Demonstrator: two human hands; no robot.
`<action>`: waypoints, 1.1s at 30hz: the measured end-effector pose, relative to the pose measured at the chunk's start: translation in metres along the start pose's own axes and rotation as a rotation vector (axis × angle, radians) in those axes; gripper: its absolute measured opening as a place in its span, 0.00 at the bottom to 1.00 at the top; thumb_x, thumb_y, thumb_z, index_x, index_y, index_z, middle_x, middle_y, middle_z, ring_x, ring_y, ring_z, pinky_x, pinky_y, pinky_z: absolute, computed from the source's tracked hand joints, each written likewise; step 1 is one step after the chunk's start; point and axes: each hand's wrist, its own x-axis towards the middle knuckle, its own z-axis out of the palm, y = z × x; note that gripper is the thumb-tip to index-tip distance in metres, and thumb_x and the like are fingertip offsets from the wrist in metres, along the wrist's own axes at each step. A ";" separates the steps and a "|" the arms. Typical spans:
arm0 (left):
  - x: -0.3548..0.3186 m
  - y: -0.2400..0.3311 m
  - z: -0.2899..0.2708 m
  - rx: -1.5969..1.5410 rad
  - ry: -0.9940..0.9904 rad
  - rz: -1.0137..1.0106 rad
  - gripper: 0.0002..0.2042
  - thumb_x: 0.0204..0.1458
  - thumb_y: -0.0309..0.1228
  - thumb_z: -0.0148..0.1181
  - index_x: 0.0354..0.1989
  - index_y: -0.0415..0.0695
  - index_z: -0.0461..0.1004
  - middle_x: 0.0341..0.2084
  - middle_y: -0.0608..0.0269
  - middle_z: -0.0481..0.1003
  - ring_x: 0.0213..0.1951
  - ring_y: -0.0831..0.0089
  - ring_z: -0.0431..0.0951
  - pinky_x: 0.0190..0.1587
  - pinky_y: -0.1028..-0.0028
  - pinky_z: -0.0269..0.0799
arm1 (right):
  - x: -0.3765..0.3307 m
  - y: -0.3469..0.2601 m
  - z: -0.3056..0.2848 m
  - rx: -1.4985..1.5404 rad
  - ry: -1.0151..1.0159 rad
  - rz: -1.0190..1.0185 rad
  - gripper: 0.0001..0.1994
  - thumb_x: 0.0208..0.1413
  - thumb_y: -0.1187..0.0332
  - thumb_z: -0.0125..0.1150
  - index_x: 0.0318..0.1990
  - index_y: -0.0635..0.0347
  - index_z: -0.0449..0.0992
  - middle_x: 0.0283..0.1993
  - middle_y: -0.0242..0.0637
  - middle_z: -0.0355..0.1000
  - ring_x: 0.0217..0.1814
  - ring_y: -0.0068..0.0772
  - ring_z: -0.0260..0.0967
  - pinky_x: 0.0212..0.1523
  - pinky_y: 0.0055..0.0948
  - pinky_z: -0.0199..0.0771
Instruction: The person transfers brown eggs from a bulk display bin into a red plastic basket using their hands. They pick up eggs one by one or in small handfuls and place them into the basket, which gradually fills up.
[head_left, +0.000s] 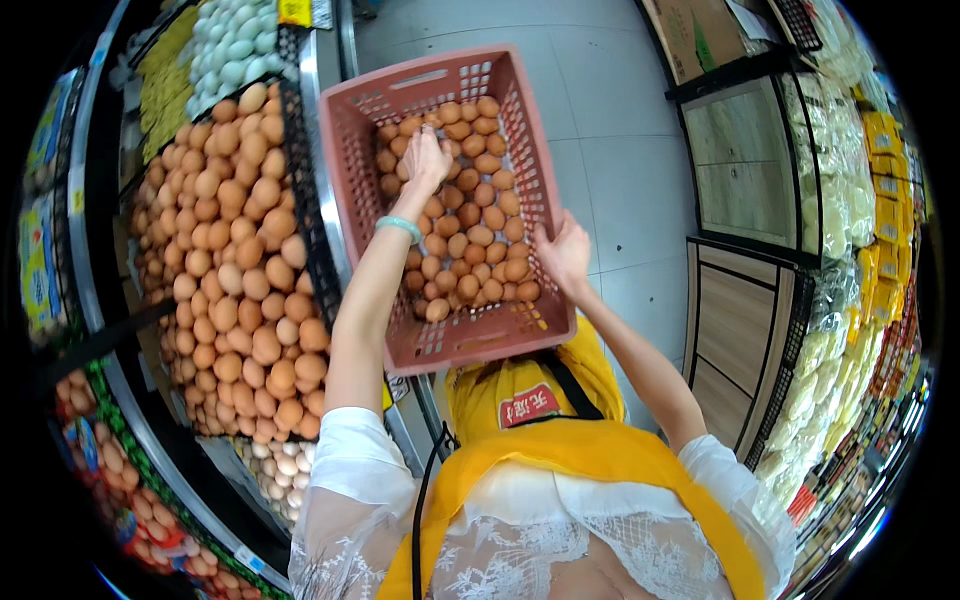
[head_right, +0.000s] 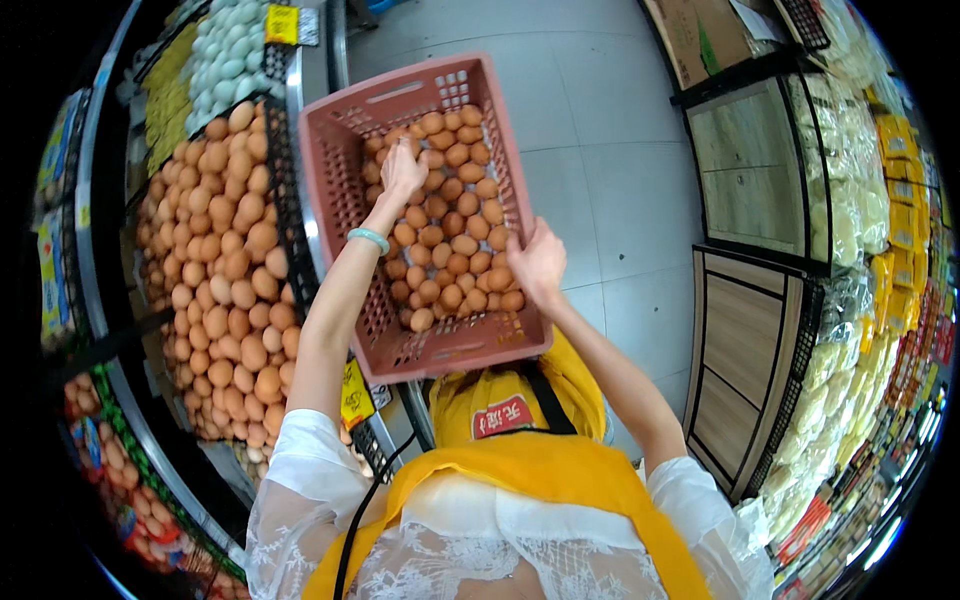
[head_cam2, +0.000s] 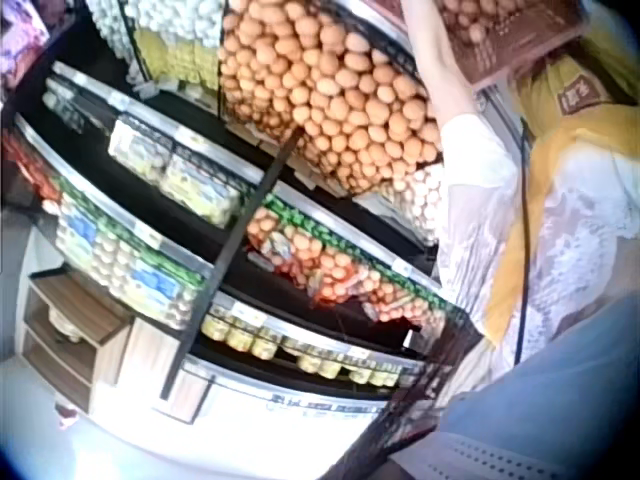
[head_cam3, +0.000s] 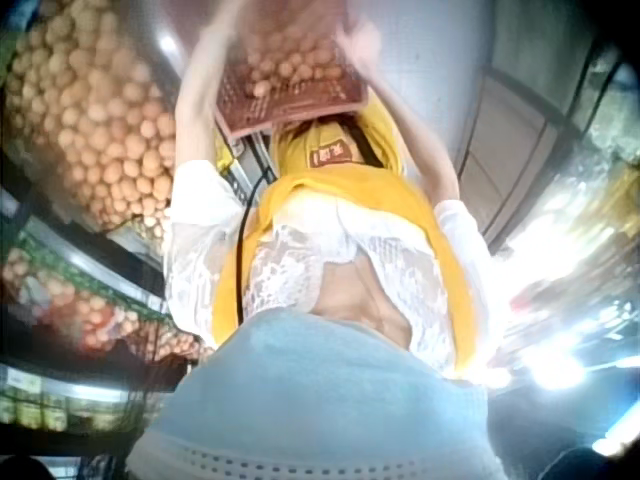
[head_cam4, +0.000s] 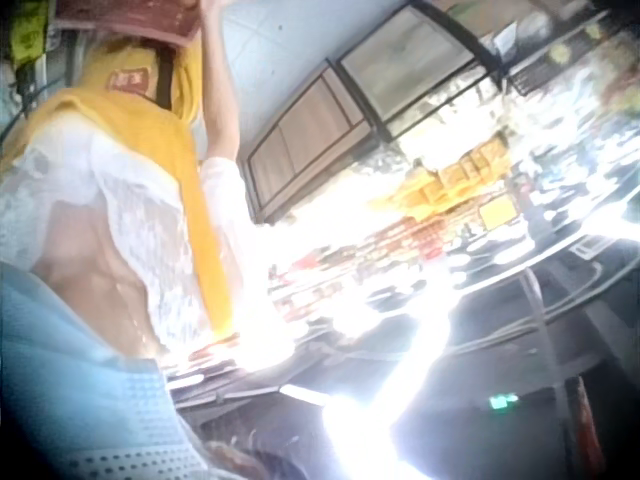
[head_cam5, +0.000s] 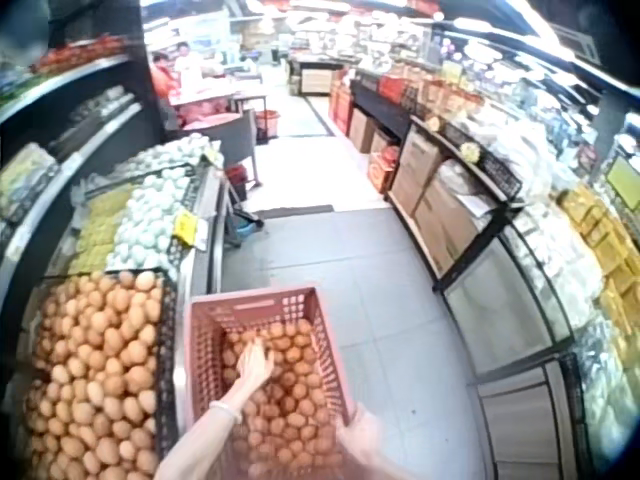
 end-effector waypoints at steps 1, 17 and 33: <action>0.012 0.004 0.011 0.006 -0.022 -0.056 0.17 0.48 0.33 0.57 0.47 0.42 0.69 0.45 0.46 0.70 0.44 0.50 0.74 0.44 0.57 0.72 | 0.002 0.001 0.002 -0.017 -0.049 0.036 0.14 0.46 0.61 0.59 0.32 0.64 0.70 0.27 0.54 0.72 0.32 0.59 0.71 0.36 0.48 0.70; -0.067 0.030 -0.012 -0.876 0.195 -0.119 0.19 0.42 0.34 0.64 0.41 0.38 0.68 0.36 0.49 0.73 0.40 0.61 0.75 0.44 0.65 0.70 | 0.007 0.020 0.007 0.152 -0.131 -0.102 0.13 0.50 0.73 0.58 0.43 0.70 0.73 0.35 0.44 0.76 0.36 0.33 0.74 0.41 0.31 0.71; -0.411 -0.354 -0.345 0.040 1.108 -0.777 0.25 0.51 0.42 0.58 0.52 0.35 0.67 0.35 0.45 0.76 0.40 0.53 0.76 0.45 0.61 0.70 | 0.001 0.005 0.000 0.018 -0.151 -0.138 0.14 0.50 0.69 0.57 0.39 0.73 0.74 0.35 0.48 0.76 0.36 0.40 0.74 0.40 0.35 0.71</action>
